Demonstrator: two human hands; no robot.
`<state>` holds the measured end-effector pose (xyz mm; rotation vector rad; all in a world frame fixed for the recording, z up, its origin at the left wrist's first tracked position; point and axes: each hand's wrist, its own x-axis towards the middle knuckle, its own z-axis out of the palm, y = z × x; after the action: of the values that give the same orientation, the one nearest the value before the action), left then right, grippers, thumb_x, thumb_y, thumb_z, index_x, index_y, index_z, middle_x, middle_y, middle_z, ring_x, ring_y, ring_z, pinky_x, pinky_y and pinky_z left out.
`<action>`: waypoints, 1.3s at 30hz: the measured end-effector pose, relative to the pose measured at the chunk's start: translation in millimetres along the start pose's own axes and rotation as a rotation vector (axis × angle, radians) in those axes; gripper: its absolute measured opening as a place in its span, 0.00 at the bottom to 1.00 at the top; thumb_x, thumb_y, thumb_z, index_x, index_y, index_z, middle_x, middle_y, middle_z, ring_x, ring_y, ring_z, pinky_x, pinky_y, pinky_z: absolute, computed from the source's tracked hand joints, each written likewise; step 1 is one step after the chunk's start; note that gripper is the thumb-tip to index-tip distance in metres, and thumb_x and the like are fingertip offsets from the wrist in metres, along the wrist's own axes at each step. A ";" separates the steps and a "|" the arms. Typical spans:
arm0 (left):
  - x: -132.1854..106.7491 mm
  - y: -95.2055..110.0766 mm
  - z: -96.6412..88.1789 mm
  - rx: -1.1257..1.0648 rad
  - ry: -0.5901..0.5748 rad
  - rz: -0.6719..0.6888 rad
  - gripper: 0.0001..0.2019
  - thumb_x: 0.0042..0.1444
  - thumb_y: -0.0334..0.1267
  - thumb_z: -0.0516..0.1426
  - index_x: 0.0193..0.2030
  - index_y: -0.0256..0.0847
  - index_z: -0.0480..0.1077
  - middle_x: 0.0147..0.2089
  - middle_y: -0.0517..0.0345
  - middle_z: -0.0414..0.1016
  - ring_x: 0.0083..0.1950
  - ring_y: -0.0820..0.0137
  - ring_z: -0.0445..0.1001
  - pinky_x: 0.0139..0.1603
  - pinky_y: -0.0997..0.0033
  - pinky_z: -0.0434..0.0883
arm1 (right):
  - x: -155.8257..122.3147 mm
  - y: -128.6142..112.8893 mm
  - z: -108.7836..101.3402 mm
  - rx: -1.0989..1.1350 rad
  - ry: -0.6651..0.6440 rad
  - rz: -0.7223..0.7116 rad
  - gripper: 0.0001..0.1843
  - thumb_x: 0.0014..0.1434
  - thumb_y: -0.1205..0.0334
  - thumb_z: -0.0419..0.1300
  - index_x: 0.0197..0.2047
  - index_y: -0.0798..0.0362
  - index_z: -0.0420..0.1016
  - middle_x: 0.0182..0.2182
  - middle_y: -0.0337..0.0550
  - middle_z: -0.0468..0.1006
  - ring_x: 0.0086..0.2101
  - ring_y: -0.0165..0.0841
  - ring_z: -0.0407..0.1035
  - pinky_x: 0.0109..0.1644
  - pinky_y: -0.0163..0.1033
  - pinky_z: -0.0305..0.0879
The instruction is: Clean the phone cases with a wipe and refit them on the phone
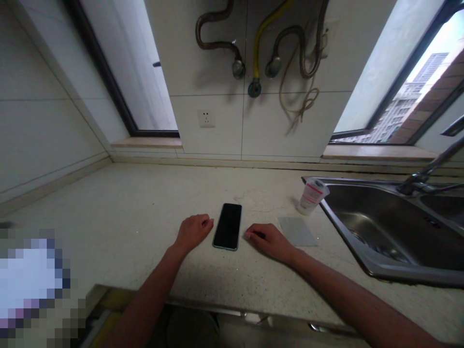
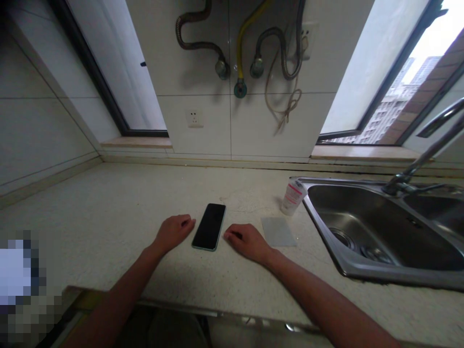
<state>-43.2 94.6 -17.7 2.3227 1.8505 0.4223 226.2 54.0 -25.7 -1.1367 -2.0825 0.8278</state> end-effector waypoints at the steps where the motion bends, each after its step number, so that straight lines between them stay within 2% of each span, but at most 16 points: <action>1: 0.0 -0.3 0.0 -0.007 0.000 0.003 0.18 0.61 0.47 0.47 0.23 0.41 0.62 0.24 0.59 0.66 0.28 0.71 0.61 0.32 0.70 0.51 | 0.0 -0.4 0.0 -0.001 0.001 0.003 0.16 0.65 0.54 0.53 0.35 0.52 0.78 0.26 0.40 0.77 0.27 0.31 0.67 0.31 0.35 0.59; 21: 1.1 -6.9 4.3 -0.058 0.036 0.036 0.19 0.61 0.48 0.47 0.23 0.41 0.61 0.24 0.59 0.65 0.28 0.71 0.60 0.32 0.70 0.50 | 1.8 5.5 2.0 -0.003 0.030 0.013 0.18 0.65 0.52 0.53 0.32 0.54 0.77 0.23 0.38 0.73 0.25 0.29 0.63 0.30 0.34 0.56; 39: 0.9 -4.3 0.9 -0.067 0.020 0.065 0.19 0.62 0.48 0.48 0.23 0.41 0.61 0.24 0.60 0.65 0.28 0.72 0.60 0.32 0.70 0.50 | 2.0 2.9 1.7 -0.049 0.030 -0.007 0.17 0.66 0.54 0.53 0.34 0.54 0.78 0.25 0.39 0.75 0.26 0.29 0.65 0.31 0.35 0.57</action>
<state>-46.7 96.5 -19.7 2.3474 1.7457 0.5100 225.4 56.6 -28.5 -1.1602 -2.0908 0.7557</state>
